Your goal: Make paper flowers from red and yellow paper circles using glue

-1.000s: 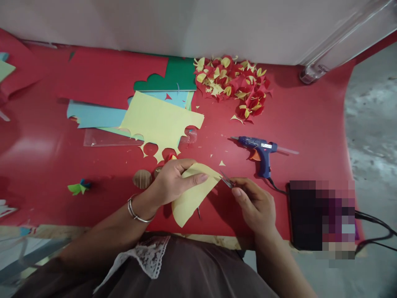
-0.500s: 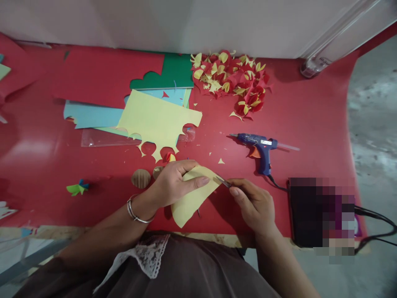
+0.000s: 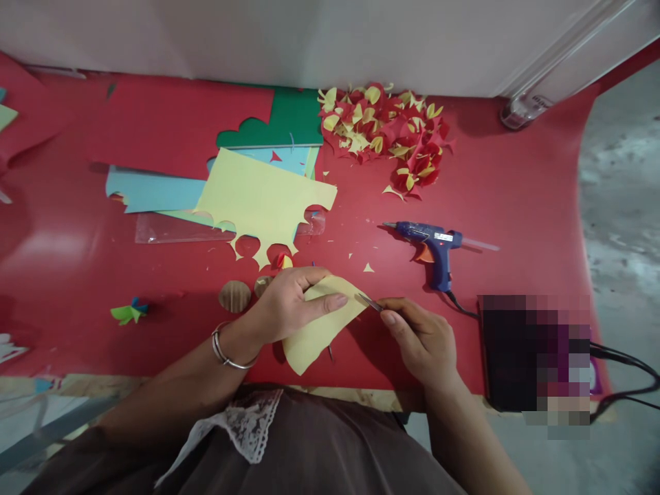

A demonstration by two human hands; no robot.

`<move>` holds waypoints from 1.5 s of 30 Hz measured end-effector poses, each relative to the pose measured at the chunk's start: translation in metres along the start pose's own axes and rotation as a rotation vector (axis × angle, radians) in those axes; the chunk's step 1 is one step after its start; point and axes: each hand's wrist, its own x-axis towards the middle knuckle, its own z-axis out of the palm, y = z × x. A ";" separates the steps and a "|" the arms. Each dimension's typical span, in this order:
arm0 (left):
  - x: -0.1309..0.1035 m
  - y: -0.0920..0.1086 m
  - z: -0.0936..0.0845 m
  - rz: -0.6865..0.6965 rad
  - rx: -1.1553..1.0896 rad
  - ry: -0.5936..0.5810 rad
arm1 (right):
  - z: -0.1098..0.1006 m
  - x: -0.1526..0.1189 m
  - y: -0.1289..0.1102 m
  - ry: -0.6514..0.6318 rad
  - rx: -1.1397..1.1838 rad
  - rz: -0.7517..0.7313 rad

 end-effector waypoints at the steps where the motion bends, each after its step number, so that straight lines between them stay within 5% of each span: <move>1: 0.000 0.000 0.000 -0.005 -0.007 -0.003 | 0.000 0.000 0.000 -0.001 -0.001 0.005; 33: 0.001 -0.006 0.005 -0.152 -0.139 -0.084 | 0.004 -0.001 -0.001 -0.004 0.010 0.026; 45: 0.001 -0.006 0.005 -0.290 -0.421 -0.163 | 0.005 -0.002 -0.002 0.010 0.033 -0.034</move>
